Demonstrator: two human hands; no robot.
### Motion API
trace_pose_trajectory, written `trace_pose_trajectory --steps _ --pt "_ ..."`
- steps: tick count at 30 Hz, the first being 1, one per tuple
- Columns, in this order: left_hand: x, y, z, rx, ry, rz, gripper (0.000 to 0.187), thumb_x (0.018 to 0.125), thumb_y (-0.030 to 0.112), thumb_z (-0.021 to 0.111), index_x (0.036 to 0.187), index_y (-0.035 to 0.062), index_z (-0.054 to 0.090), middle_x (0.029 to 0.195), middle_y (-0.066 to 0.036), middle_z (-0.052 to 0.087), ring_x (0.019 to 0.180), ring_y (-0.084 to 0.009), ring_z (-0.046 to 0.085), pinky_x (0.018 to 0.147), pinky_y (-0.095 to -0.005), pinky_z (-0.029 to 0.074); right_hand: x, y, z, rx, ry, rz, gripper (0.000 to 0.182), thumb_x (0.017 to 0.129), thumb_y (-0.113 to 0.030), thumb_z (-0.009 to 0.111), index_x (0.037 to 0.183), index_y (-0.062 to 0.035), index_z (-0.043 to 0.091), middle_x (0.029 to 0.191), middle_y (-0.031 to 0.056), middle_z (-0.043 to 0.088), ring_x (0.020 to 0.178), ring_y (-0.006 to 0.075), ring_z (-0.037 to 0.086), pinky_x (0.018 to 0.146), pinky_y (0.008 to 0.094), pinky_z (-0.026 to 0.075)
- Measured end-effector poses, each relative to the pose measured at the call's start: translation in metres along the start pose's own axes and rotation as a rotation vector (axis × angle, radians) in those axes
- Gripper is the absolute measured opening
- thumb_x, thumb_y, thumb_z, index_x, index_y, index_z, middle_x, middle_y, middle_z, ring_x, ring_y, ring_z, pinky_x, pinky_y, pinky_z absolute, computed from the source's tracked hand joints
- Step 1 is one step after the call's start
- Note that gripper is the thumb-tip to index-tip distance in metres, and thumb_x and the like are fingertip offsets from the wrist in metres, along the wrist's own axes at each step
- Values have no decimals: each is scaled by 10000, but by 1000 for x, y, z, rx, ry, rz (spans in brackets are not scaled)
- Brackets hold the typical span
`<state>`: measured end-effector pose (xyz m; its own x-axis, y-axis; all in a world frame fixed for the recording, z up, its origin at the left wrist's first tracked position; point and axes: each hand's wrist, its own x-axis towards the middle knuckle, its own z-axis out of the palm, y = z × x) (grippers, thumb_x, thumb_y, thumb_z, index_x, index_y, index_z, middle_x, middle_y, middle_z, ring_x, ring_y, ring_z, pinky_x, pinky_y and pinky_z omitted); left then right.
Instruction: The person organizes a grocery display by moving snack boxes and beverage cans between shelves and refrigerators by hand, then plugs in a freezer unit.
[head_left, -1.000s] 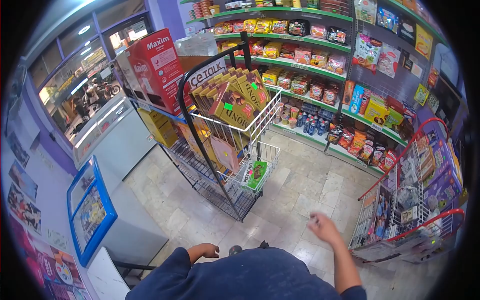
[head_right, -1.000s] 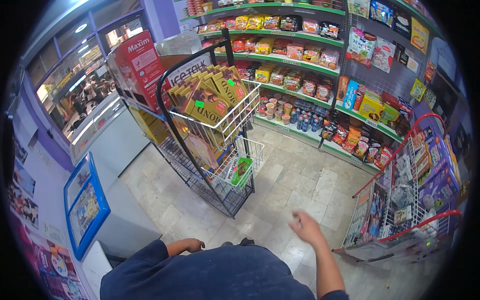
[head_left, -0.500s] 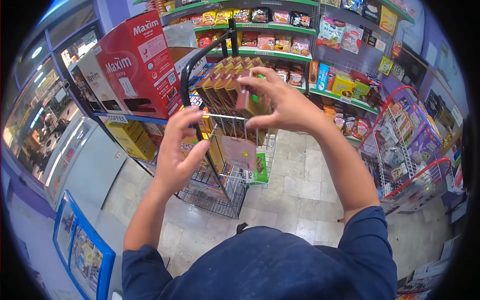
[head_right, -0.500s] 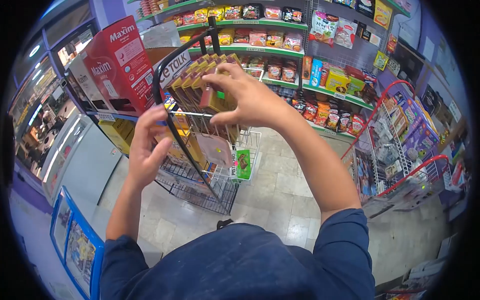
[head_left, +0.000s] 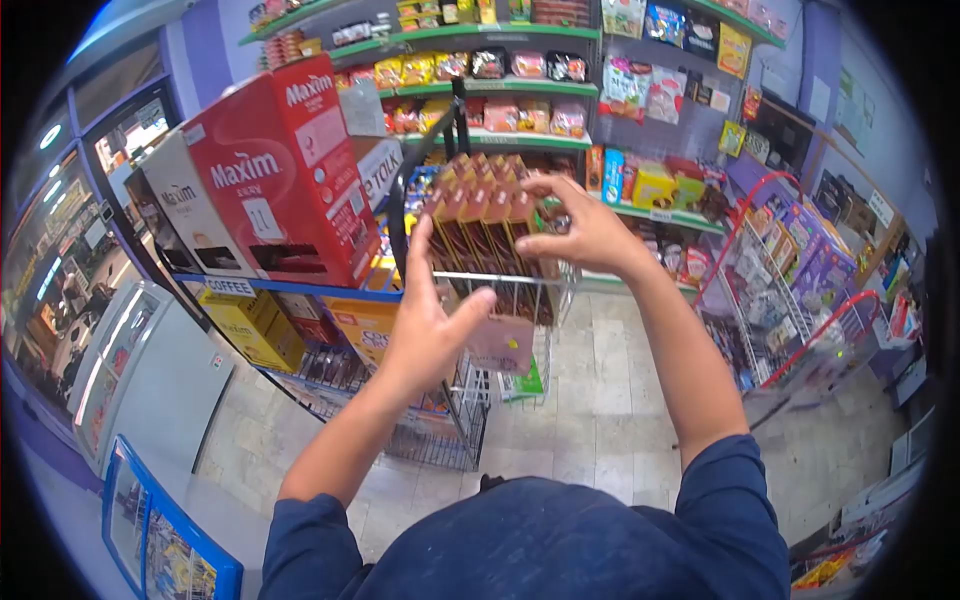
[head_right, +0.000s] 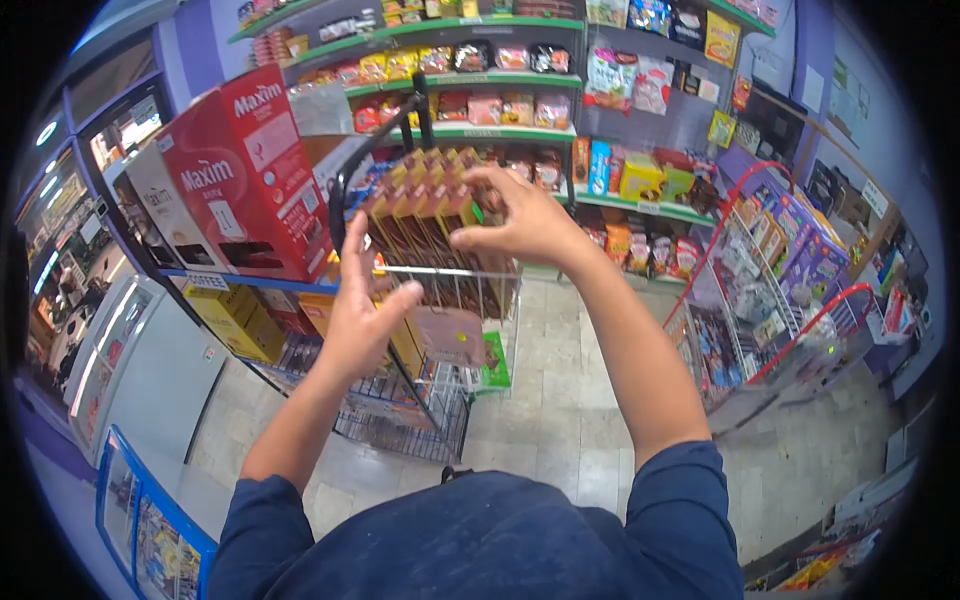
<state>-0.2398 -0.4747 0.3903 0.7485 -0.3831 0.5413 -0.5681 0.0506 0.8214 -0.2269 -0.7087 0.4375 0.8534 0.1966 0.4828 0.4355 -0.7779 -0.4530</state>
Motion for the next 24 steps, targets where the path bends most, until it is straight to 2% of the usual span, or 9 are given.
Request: trace_pose_trajectory --steps 5,11,13,14,15,18,20,22,24 --pt "-1 3 4 -106 27 45 703 792 104 616 1388 60 245 1397 -148 277 1210 -223 402 848 -297 448 -1 5 7 125 38 -164 723 681 -351 774 1278 -111 444 1219 114 496 1080 228 517 795 314 508" --pt "-28 -5 16 686 264 377 581 750 82 629 1295 67 429 1428 -187 252 1245 -283 367 889 -325 395 -19 12 23 3 212 -212 795 711 -419 737 1349 -109 377 1252 131 483 1137 236 480 942 353 401" --pt "-46 -33 17 581 244 539 526 717 41 631 1216 16 468 1339 -181 350 1218 -296 385 885 -345 397 -39 15 24 -60 467 -336 890 666 -579 693 1340 -92 375 1322 185 432 1229 323 411 1017 390 336" --pt "-53 -43 19 690 212 677 383 711 24 617 1086 10 543 1160 -157 511 1074 -283 499 846 -367 410 -60 14 11 10 432 -289 859 680 -560 691 1315 -63 394 1307 178 437 1225 311 408 1016 385 331" --pt "-67 -52 25 646 50 593 309 711 24 618 1016 16 568 1049 -134 560 974 -276 535 817 -371 420 -79 23 5 -56 475 -309 769 722 -413 721 1341 -106 385 1241 109 488 1141 228 467 950 341 386" --pt "-105 -88 58 564 -320 250 156 728 51 632 883 40 619 820 -85 629 760 -269 581 736 -360 444 -171 64 -12 50 241 56 639 761 -314 691 1305 -103 430 1201 81 502 1081 185 492 921 317 398" --pt "-130 -117 70 505 -437 -57 152 749 82 635 898 50 629 860 -101 632 797 -274 583 730 -355 455 -252 109 1 182 112 525 537 797 -283 659 1254 -72 470 1214 88 531 1116 204 505 931 330 400" --pt "-148 -123 83 552 -447 -73 150 758 90 631 902 49 632 869 -107 634 812 -282 585 739 -356 457 -353 154 25 20 -141 899 548 806 -326 636 1250 -52 470 1229 146 533 1152 248 499 955 362 395" --pt "-166 -128 105 592 -479 -120 165 773 109 620 924 47 633 889 -119 636 842 -297 587 762 -365 459 -481 180 55 -380 -526 970 601 765 -400 642 1239 -61 494 1257 166 505 1132 316 498 953 424 388"
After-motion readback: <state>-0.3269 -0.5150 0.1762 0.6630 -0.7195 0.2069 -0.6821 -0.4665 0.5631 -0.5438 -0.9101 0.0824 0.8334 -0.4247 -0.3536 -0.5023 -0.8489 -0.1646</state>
